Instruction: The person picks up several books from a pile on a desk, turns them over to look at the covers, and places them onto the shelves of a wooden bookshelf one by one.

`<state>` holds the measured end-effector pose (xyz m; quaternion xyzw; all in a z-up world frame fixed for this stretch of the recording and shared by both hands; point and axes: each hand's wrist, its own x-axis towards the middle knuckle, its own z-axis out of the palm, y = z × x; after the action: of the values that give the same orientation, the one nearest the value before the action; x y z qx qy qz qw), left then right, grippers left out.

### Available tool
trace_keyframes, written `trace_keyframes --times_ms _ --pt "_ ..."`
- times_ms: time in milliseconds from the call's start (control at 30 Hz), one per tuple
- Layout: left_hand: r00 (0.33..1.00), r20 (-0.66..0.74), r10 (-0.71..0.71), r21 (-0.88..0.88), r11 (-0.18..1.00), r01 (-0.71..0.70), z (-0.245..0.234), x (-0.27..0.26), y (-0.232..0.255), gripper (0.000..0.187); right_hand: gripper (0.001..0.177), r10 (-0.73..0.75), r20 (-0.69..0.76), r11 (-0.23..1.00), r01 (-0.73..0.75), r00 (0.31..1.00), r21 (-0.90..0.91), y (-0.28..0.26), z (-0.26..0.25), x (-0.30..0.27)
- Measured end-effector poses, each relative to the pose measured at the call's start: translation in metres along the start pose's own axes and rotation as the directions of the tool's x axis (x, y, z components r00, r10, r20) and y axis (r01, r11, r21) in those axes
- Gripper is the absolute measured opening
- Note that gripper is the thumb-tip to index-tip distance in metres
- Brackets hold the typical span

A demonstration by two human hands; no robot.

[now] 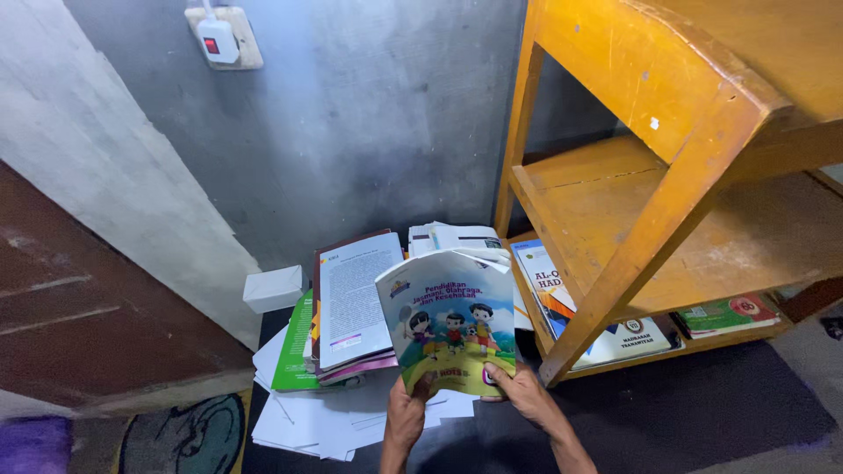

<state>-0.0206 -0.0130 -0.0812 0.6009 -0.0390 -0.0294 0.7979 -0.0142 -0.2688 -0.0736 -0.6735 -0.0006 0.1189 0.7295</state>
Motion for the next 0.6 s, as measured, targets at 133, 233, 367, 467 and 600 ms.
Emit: trace_keyframes --times_ms 133,233,367,467,600 --pt "1.0 0.009 0.028 -0.013 1.0 -0.028 0.003 0.009 -0.018 0.036 0.047 0.006 0.002 0.999 -0.007 1.0 0.037 0.009 -0.017 0.008" --pt "0.999 -0.038 0.02 0.022 1.0 -0.019 0.016 0.013 -0.029 0.037 0.047 0.043 0.022 0.998 -0.042 0.999 -0.045 0.014 -0.037 0.009" --pt "0.969 -0.19 -0.156 0.005 0.987 0.16 0.033 0.022 -0.045 0.04 0.045 0.021 0.083 1.0 -0.023 0.996 0.018 0.009 -0.058 0.012" --pt "0.964 -0.222 -0.148 -0.04 0.989 0.143 0.046 0.023 -0.054 0.044 0.043 0.101 -0.002 0.974 -0.1 0.995 -0.206 0.009 -0.076 0.012" --pt "0.982 -0.187 -0.018 0.066 0.997 0.031 0.058 0.009 -0.052 0.045 0.044 0.039 0.014 0.974 -0.035 0.999 -0.223 0.027 -0.087 0.009"
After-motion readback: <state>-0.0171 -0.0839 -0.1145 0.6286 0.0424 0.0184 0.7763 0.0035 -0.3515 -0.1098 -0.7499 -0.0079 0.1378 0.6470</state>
